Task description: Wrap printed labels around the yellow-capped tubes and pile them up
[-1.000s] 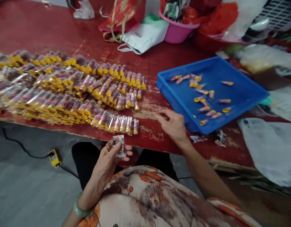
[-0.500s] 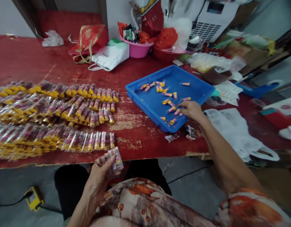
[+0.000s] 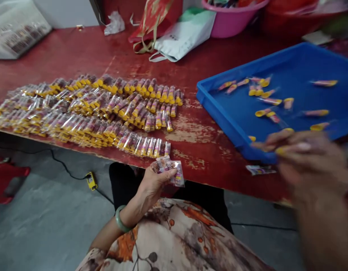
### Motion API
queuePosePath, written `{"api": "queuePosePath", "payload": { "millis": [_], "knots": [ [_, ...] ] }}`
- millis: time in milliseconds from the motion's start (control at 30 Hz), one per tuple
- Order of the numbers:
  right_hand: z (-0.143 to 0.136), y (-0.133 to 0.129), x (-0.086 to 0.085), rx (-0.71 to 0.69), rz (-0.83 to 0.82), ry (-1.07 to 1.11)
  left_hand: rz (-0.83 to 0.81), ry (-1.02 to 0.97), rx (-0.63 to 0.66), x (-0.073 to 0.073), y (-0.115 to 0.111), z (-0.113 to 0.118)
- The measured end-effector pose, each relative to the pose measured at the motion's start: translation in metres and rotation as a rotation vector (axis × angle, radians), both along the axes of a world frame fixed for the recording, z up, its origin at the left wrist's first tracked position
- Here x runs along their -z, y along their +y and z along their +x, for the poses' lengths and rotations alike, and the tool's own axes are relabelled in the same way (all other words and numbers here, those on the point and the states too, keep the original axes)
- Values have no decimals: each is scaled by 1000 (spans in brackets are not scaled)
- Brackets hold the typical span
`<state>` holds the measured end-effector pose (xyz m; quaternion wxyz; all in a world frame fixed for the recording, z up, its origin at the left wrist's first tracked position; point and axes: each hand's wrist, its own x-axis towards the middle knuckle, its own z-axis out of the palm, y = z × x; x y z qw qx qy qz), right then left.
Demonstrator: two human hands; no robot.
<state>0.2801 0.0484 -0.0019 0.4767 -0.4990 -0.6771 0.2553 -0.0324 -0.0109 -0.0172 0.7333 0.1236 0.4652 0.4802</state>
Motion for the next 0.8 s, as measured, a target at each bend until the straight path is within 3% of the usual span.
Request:
{"api": "queuePosePath", "payload": {
  "millis": [33, 100, 133, 200, 267, 467, 567, 800],
  "knots": [
    [-27, -18, 4, -73, -65, 104, 1, -7, -4, 2, 1, 1],
    [-82, -47, 16, -237, -364, 586, 11, -11, -9, 6, 1, 4],
    [-107, -56, 23, -248, -417, 722, 20, -8, -17, 7, 1, 5],
    [-147, -64, 34, -203, -485, 802, 42, 3, -37, 9, 1, 6],
    [-170, -63, 40, -134, -513, 726, 55, 6, -49, 9, 0, 4],
    [-178, -49, 41, -37, -473, 537, 96, -15, -58, 6, -2, -3],
    [-169, -52, 39, 37, -350, 442, 90, 17, -136, 7, 1, -7],
    [-155, -82, 29, -111, 40, 24, 55, 28, -284, 9, 5, -8]
  ]
}}
